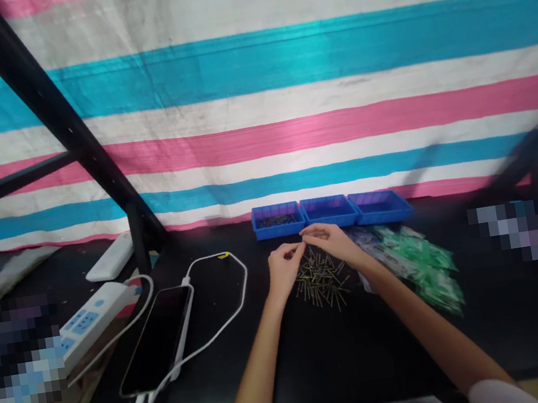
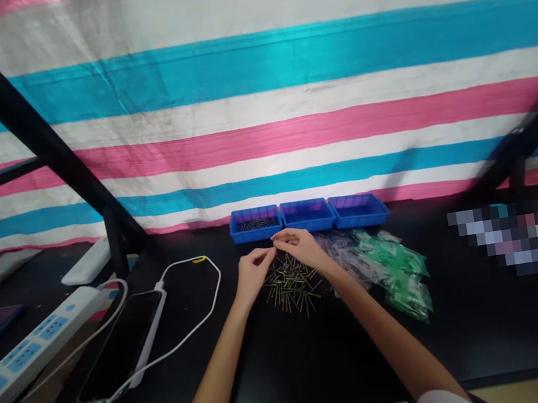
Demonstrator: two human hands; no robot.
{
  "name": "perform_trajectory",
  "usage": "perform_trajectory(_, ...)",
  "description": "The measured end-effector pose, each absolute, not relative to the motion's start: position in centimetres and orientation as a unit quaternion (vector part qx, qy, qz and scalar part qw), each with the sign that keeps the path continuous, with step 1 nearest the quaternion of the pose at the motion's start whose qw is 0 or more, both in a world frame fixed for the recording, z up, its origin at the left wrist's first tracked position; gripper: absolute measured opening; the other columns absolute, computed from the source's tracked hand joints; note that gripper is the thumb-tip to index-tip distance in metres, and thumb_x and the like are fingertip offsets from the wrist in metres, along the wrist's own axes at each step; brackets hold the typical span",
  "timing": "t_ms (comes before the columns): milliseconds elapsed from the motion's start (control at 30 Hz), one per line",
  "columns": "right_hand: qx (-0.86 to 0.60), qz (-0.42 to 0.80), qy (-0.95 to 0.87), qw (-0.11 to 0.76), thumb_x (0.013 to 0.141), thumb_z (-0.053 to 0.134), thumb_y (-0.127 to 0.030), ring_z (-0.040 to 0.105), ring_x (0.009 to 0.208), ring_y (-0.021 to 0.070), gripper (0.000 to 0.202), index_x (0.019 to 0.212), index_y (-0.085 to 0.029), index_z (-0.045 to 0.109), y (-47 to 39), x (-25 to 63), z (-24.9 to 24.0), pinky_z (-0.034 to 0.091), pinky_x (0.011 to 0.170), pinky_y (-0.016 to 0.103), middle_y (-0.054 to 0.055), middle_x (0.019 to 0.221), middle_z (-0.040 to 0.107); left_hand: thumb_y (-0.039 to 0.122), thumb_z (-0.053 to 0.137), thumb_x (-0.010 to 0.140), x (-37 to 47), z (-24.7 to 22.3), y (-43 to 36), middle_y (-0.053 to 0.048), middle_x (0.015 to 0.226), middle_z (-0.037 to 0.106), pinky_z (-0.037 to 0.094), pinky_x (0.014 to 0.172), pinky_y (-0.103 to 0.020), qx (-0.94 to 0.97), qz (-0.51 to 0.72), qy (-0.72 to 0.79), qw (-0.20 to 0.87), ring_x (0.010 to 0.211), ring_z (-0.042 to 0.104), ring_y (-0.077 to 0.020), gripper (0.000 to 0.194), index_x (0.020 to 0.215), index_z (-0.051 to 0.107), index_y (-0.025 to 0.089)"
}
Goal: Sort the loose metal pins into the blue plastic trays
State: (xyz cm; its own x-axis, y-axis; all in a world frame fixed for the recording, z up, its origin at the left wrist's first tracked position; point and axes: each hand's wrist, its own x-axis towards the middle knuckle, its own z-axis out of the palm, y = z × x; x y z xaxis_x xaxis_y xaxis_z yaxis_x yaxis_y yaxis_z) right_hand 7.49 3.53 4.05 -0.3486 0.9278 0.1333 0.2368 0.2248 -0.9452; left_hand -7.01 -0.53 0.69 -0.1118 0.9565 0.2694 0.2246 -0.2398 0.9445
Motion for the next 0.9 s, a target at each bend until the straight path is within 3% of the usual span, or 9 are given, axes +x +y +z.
perform_trajectory(200,-0.443,0.447,-0.656,0.417,0.068,0.062,-0.037,0.063,0.074,0.0191,0.027,0.082,-0.014,0.067,2.5,7.4,3.8,0.048,0.073,0.032,0.008,0.080,0.069,0.038,0.062,0.069,-7.0,1.3,-0.5,-0.007,0.083,0.067,0.045,0.067,-0.025,0.493,0.608,0.493,0.381,0.071,0.058,-0.0140,0.028,0.083,0.070,0.015)
perform_trajectory(333,-0.414,0.464,-0.676,0.394,0.069,0.061,-0.037,0.063,0.072,0.0195,0.025,0.078,-0.014,0.068,1.3,7.0,2.9,0.048,0.071,0.033,0.006,0.076,0.069,0.037,0.064,0.067,-6.8,1.4,-0.5,-0.007,0.083,0.065,0.044,0.067,-0.023,0.468,0.636,0.484,0.379,0.073,0.058,-0.0138,0.026,0.077,0.068,0.013)
perform_trajectory(433,-0.426,0.469,-0.637,0.438,0.068,0.063,-0.037,0.062,0.076,0.0192,0.027,0.081,-0.015,0.069,0.7,6.7,2.5,0.048,0.071,0.031,0.006,0.080,0.069,0.036,0.063,0.068,-6.6,1.4,-0.5,-0.006,0.084,0.064,0.044,0.067,-0.023,0.469,0.638,0.478,0.380,0.072,0.058,-0.0131,0.025,0.079,0.067,0.014)
perform_trajectory(567,-0.468,0.485,-0.548,0.495,0.067,0.064,-0.041,0.060,0.070,0.0158,0.032,0.087,-0.016,0.068,1.2,6.8,2.5,0.046,0.057,0.025,0.006,0.081,0.068,0.037,0.062,0.069,-6.4,1.3,-0.7,-0.007,0.087,0.065,0.044,0.066,-0.023,0.508,0.608,0.481,0.376,0.071,0.057,-0.0125,0.026,0.081,0.068,0.015)
perform_trajectory(700,-0.471,0.483,-0.533,0.511,0.066,0.064,-0.041,0.056,0.058,0.0123,0.031,0.081,-0.014,0.067,3.0,6.8,3.2,0.043,0.050,0.024,0.006,0.073,0.066,0.041,0.063,0.067,-6.3,1.0,-0.6,-0.007,0.084,0.064,0.044,0.061,-0.023,0.504,0.567,0.544,0.359,0.061,0.053,-0.0102,0.036,0.093,0.065,0.015)
perform_trajectory(900,-0.411,0.424,-0.667,0.456,0.073,0.058,-0.030,0.061,0.084,0.0158,0.039,0.111,-0.022,0.057,5.7,6.5,4.8,0.050,0.066,0.028,0.007,0.108,0.063,0.041,0.055,0.073,-7.3,0.7,-0.1,-0.005,0.078,0.061,0.043,0.063,-0.023,0.442,0.586,0.600,0.320,0.064,0.054,-0.0114,0.036,0.097,0.062,0.014)
